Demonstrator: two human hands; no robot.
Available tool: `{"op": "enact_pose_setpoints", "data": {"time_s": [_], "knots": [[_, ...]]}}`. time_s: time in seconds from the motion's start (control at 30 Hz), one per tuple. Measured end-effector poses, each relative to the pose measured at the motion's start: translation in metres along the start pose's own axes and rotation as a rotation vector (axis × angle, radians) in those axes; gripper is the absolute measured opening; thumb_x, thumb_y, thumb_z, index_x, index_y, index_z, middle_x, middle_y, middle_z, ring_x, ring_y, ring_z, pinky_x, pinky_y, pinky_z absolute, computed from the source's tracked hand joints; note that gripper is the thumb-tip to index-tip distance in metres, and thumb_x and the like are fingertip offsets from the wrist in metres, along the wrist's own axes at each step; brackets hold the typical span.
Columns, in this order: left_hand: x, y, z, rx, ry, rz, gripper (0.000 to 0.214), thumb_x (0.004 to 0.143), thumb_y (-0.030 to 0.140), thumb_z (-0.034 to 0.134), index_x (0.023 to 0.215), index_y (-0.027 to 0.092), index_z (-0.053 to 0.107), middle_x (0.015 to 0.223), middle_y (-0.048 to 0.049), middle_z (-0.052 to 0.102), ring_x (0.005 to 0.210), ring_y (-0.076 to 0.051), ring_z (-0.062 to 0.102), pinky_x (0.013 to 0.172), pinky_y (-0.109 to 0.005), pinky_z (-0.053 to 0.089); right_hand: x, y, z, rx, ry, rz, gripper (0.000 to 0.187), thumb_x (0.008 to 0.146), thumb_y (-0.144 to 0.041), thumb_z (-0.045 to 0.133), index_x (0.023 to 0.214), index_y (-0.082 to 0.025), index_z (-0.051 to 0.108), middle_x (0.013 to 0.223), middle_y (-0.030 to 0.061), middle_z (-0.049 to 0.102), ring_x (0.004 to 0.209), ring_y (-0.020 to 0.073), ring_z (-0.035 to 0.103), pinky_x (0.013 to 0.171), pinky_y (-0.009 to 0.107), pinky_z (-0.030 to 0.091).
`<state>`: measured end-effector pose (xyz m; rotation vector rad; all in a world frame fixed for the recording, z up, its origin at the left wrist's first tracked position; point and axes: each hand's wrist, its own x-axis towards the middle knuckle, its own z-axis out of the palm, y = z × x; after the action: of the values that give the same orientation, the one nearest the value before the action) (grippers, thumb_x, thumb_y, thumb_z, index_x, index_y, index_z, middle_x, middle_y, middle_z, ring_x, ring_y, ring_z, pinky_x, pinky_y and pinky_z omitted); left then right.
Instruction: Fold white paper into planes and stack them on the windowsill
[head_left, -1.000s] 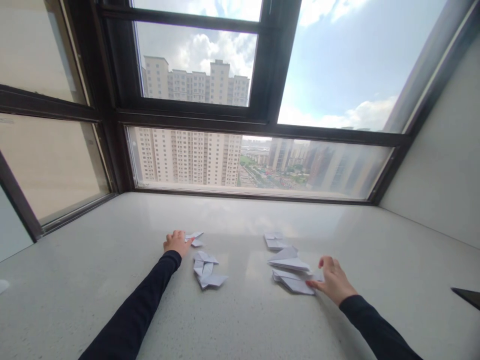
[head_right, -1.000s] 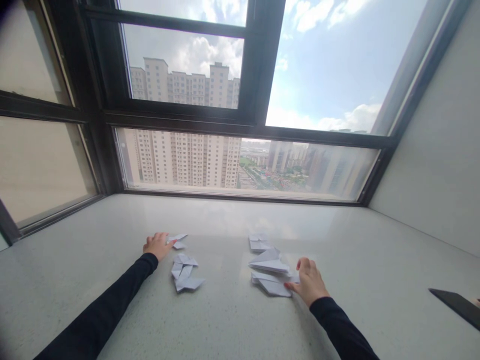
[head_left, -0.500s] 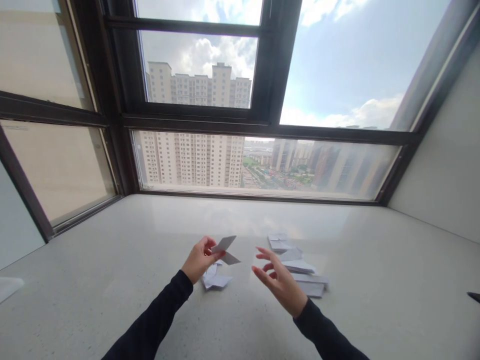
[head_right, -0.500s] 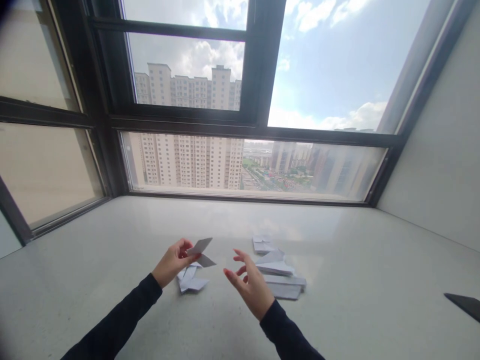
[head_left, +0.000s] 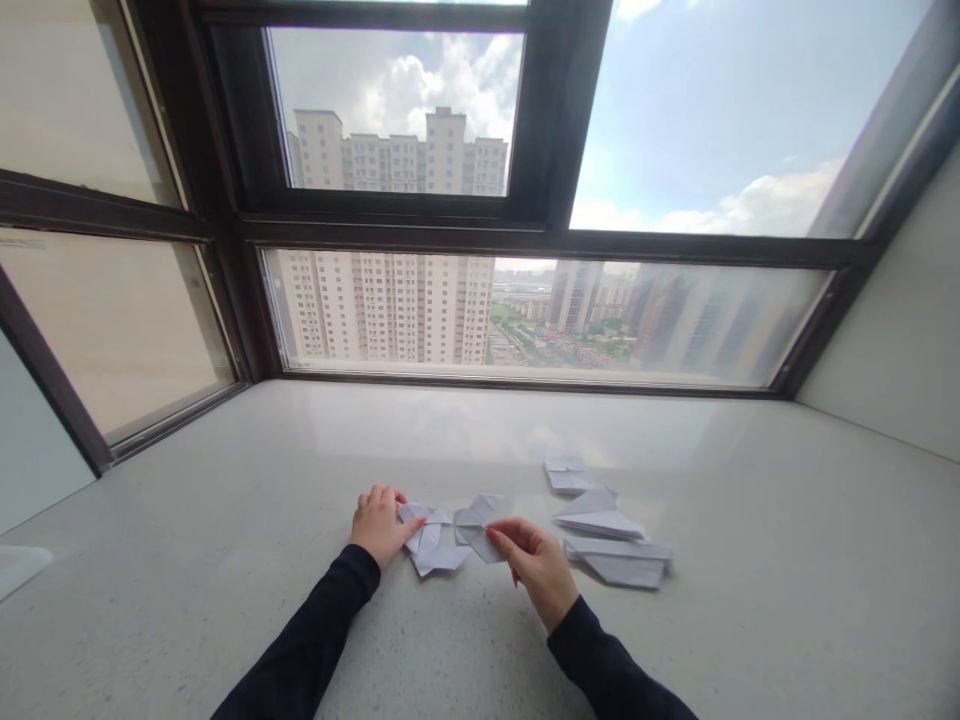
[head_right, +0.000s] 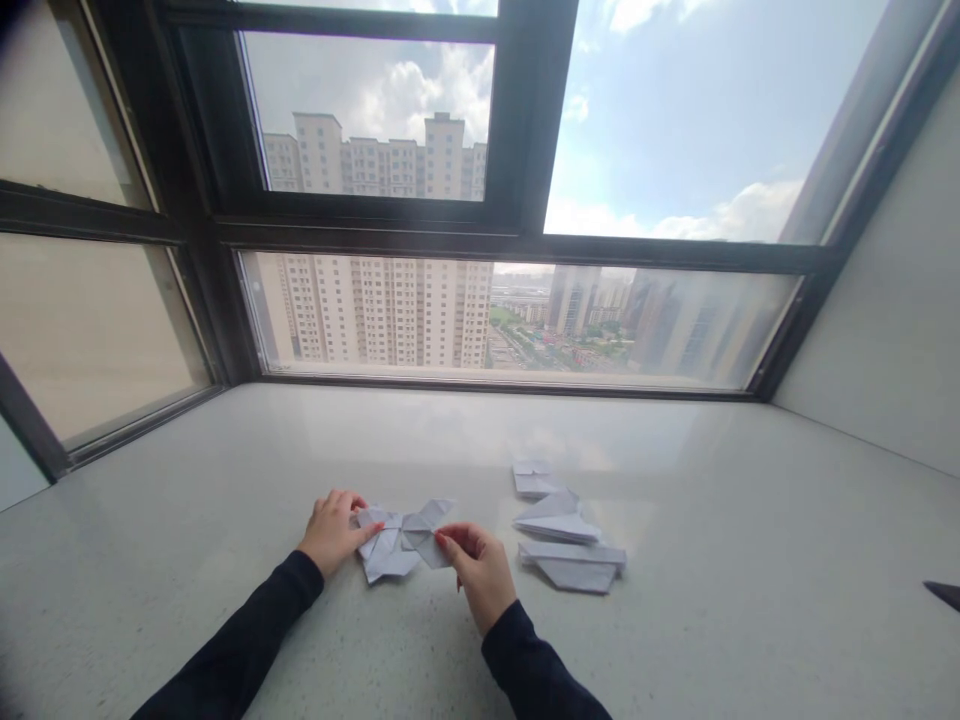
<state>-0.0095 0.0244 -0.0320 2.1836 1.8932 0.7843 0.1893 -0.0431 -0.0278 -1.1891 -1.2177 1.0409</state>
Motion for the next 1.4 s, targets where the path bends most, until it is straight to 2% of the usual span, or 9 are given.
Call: {"op": "enact_pose_setpoints", "data": {"time_s": [0.13, 0.3, 0.43, 0.57, 0.7, 0.8, 0.97, 1.2, 1.4], "knots": [[0.000, -0.001, 0.003, -0.038, -0.035, 0.015, 0.017, 0.064, 0.033, 0.053, 0.071, 0.017, 0.054, 0.079, -0.0039, 0.056, 0.073, -0.017, 0.052, 0.073, -0.031, 0.036, -0.002, -0.002, -0.001, 0.062, 0.022, 0.008, 0.040, 0.057, -0.044, 0.061, 0.083, -0.015, 0.052, 0.054, -0.0030, 0.054, 0.034, 0.0044, 0.039, 0.028, 0.016, 0.026], [-0.003, 0.002, 0.001, -0.140, -0.061, 0.005, 0.041, 0.059, 0.044, 0.054, 0.087, 0.015, 0.053, 0.077, -0.0040, 0.057, 0.073, -0.018, 0.053, 0.070, -0.031, 0.037, -0.004, -0.002, 0.001, 0.077, 0.004, -0.003, 0.041, 0.058, -0.042, 0.060, 0.087, -0.016, 0.047, 0.057, -0.0030, 0.054, 0.036, 0.0051, 0.043, 0.028, 0.016, 0.028], [-0.004, 0.002, 0.000, -0.210, -0.148, -0.022, 0.031, 0.050, 0.038, 0.062, 0.071, 0.015, 0.057, 0.063, -0.0016, 0.056, 0.066, -0.018, 0.053, 0.065, -0.029, 0.038, -0.004, 0.000, 0.002, 0.068, -0.013, -0.007, 0.039, 0.060, -0.040, 0.059, 0.087, -0.015, 0.046, 0.057, -0.0030, 0.054, 0.036, 0.0046, 0.042, 0.029, 0.015, 0.028], [-0.002, 0.004, -0.010, -0.282, -0.096, -0.049, 0.030, 0.061, 0.043, 0.051, 0.069, 0.014, 0.056, 0.065, -0.0026, 0.059, 0.064, -0.017, 0.053, 0.060, -0.027, 0.039, -0.006, -0.004, 0.003, 0.075, 0.005, -0.048, 0.036, 0.062, -0.039, 0.058, 0.086, -0.015, 0.046, 0.056, -0.0038, 0.052, 0.037, 0.0041, 0.041, 0.031, 0.015, 0.031], [-0.005, 0.018, -0.020, -0.646, -0.034, -0.062, 0.038, 0.070, 0.048, 0.039, 0.082, 0.014, 0.052, 0.069, -0.0036, 0.061, 0.060, -0.015, 0.054, 0.054, -0.026, 0.042, -0.010, -0.012, 0.006, 0.075, 0.023, -0.121, 0.033, 0.063, -0.038, 0.058, 0.085, -0.016, 0.047, 0.054, -0.0040, 0.051, 0.041, 0.0046, 0.041, 0.033, 0.015, 0.033], [-0.011, 0.033, -0.021, -0.987, -0.095, -0.066, 0.039, 0.067, 0.047, 0.046, 0.090, 0.014, 0.047, 0.072, -0.0045, 0.063, 0.059, -0.015, 0.057, 0.049, -0.025, 0.044, -0.012, -0.014, 0.008, 0.077, 0.014, -0.150, 0.031, 0.064, -0.037, 0.057, 0.086, -0.016, 0.047, 0.052, -0.0044, 0.051, 0.041, 0.0050, 0.041, 0.033, 0.015, 0.033], [-0.017, 0.042, -0.016, -1.248, -0.064, -0.164, 0.039, 0.063, 0.035, 0.057, 0.093, 0.016, 0.041, 0.091, -0.0085, 0.061, 0.077, -0.019, 0.059, 0.060, -0.029, 0.048, -0.012, -0.011, 0.009, 0.075, 0.017, -0.128, 0.030, 0.065, -0.037, 0.056, 0.086, -0.017, 0.046, 0.053, -0.0044, 0.051, 0.038, 0.0051, 0.042, 0.032, 0.015, 0.033], [-0.038, 0.060, -0.008, -1.517, -0.448, -0.171, 0.049, 0.061, 0.019, 0.060, 0.105, 0.018, 0.036, 0.092, -0.0073, 0.060, 0.076, -0.015, 0.058, 0.074, -0.032, 0.044, -0.011, -0.011, 0.006, 0.048, 0.044, -0.133, 0.028, 0.067, -0.036, 0.055, 0.084, -0.017, 0.047, 0.052, -0.0045, 0.051, 0.038, 0.0053, 0.043, 0.032, 0.015, 0.033], [-0.046, 0.069, -0.007, -1.556, -0.478, -0.192, 0.051, 0.057, 0.021, 0.063, 0.102, 0.019, 0.039, 0.083, -0.0034, 0.060, 0.077, -0.016, 0.057, 0.079, -0.035, 0.041, -0.010, -0.011, 0.006, -0.004, 0.076, -0.146, 0.025, 0.066, -0.035, 0.056, 0.079, -0.015, 0.049, 0.048, -0.0056, 0.046, 0.040, 0.0056, 0.040, 0.035, 0.016, 0.033]]}}
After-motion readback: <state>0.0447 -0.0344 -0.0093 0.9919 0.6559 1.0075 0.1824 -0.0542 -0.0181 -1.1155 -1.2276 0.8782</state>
